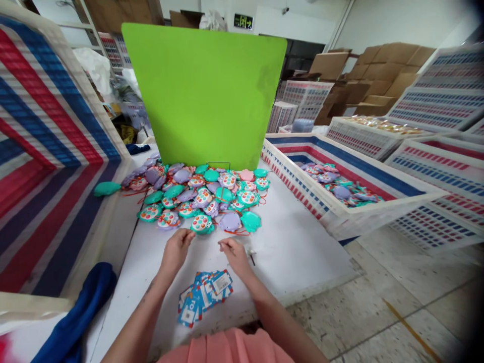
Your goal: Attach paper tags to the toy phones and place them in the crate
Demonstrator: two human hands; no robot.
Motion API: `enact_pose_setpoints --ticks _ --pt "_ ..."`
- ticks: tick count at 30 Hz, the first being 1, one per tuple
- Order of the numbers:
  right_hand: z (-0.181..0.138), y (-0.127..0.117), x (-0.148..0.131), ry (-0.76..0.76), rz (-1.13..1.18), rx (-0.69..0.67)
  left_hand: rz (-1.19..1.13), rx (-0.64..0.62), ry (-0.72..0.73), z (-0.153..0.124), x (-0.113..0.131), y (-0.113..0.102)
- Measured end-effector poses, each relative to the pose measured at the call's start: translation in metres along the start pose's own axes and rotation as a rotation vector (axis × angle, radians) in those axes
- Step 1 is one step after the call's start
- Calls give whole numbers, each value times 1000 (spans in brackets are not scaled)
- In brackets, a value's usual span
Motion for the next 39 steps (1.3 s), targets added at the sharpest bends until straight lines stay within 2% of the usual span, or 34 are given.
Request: enact_pose_setpoints --ticks 3,7,10,13,16,19,23,26,28,30,34,39 --pt "6 -10 -3 156 410 69 -94 -101 -36 -5 2 -5" --pt "7 -19 -21 289 943 24 -239 -352 -23 -20 25 14" --pt "4 -24 -35 304 1047 -16 -194 -514 12 -34 44 37" --pt "1 -26 -39 299 1030 -20 13 -627 76 -46 56 57" --pt "-2 -25 -37 312 970 -47 129 -660 109 -52 59 68" --pt "-5 -22 -33 328 873 -88 58 -632 98 -52 55 69" --pt "-12 -17 -31 339 667 -171 -280 -550 -62 -48 43 63" --pt "-17 -15 -38 291 446 -214 -570 -410 -242 -43 35 55" --pt "-21 -13 -46 223 270 -227 -678 -318 -333 -39 32 50" --pt "-23 -11 -54 141 84 -208 -744 -268 -394 -36 32 45" --pt "-25 -10 -62 16 -239 -89 -841 -225 -466 -33 37 38" --pt "-25 -10 -61 -50 -445 -17 -888 -247 -452 -33 44 36"
Point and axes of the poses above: each hand's wrist, its own z-axis towards the middle knuckle, its own y-axis out of the palm, x = y × z, the point moved 4 cm from there along z, towards the middle knuckle, and after that the axes turned 10 degrees about y, right-handed, at the moved point
